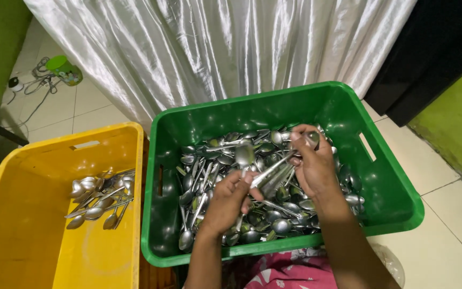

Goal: The person sorts metal spoons and forks from a green bin, aligning them by hand and bundling them with rubber bands. Bundled sets are placed into a yellow bin. The person continues to gather and align spoons from the green bin.

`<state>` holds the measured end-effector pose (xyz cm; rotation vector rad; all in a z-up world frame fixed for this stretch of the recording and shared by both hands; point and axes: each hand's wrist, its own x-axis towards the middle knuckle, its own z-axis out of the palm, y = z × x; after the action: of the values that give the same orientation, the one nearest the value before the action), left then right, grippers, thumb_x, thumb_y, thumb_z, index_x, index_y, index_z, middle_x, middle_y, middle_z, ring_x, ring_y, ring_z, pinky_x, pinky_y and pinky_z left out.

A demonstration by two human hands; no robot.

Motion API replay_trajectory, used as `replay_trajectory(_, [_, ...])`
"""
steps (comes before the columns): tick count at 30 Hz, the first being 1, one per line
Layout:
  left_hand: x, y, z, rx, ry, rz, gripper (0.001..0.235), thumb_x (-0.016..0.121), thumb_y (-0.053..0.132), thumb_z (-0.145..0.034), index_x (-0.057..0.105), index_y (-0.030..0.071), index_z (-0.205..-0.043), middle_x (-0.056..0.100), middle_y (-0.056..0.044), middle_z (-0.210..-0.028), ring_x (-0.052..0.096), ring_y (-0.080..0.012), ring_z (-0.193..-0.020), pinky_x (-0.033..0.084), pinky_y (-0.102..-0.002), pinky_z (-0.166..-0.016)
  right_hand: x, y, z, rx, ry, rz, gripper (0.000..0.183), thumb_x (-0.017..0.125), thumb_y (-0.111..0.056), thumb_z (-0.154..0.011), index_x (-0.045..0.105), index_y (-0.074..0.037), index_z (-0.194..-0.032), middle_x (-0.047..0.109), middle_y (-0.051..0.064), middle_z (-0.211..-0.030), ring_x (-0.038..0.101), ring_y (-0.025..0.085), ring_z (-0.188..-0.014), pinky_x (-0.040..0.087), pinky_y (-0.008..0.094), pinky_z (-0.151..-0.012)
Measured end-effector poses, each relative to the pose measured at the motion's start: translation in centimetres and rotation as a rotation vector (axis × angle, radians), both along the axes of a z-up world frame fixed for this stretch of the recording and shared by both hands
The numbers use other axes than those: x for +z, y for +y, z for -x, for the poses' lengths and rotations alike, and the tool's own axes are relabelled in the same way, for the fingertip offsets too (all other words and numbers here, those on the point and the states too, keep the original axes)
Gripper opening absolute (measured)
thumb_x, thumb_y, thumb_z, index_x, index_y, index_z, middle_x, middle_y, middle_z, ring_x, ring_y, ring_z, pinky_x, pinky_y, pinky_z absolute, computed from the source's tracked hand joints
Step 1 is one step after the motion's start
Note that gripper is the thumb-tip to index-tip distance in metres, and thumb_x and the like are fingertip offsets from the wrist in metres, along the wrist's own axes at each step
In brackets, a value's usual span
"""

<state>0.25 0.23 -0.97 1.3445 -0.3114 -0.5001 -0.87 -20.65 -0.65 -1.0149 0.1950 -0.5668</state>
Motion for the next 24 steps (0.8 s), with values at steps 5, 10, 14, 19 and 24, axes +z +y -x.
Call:
replay_trajectory(5, [-0.2,-0.5,0.5,-0.092,0.015,-0.024,0.037,0.049,0.019,-0.106,0.066,-0.007,-0.125,0.070,-0.018,-0.073,0.050,-0.0068,-0.042,0.037,-0.018,-0.044,1.0,-0.5,-0.1,-0.049,-0.024,-0.134,0.023,0.049,-0.006,-0.103,0.057,-0.011,-0.124,0.057,0.004,-0.097,0.057,0.015,-0.083,0.045,0.024,-0.064])
replay_trajectory(10, [0.9,0.4,0.0,0.195,-0.235,-0.336,0.051,0.033,0.030,-0.107,0.078,0.008,-0.115,0.051,-0.009,-0.061,0.043,-0.0195,-0.058,0.038,-0.032,-0.061,1.3,-1.2,0.6,-0.090,0.045,-0.044,0.028,0.050,-0.002,-0.100,0.054,-0.013,-0.125,0.062,0.003,-0.093,0.047,0.003,-0.061,0.038,0.014,-0.047])
replay_trajectory(14, [1.9,-0.3,1.3,0.127,-0.290,-0.418,0.047,0.035,0.029,-0.104,0.076,0.015,-0.122,0.064,-0.017,-0.068,0.055,-0.0268,-0.062,0.049,-0.039,-0.067,0.1,0.1,0.5,0.042,0.189,0.089,0.022,0.061,-0.010,-0.100,0.062,-0.008,-0.121,0.063,0.009,-0.089,0.041,0.003,-0.057,0.034,0.013,-0.041])
replay_trajectory(19, [2.4,-2.8,3.2,-0.054,-0.618,-0.591,0.035,0.049,0.027,-0.102,0.072,0.008,-0.120,0.075,-0.020,-0.105,0.071,-0.0452,-0.095,0.054,-0.052,-0.080,1.1,2.8,1.2,0.023,0.207,0.214,0.018,0.069,-0.009,-0.093,0.071,-0.007,-0.111,0.060,0.007,-0.086,0.050,0.009,-0.063,0.047,0.019,-0.042])
replay_trajectory(24, [2.4,-3.1,2.4,-0.020,-0.620,-0.519,0.035,0.057,0.032,-0.101,0.072,0.010,-0.125,0.070,-0.021,-0.102,0.067,-0.0474,-0.098,0.053,-0.054,-0.083,0.3,-0.4,0.2,-0.116,0.123,0.050,0.020,0.055,-0.005,-0.090,0.062,-0.009,-0.109,0.050,0.001,-0.082,0.049,0.009,-0.069,0.049,0.022,-0.053])
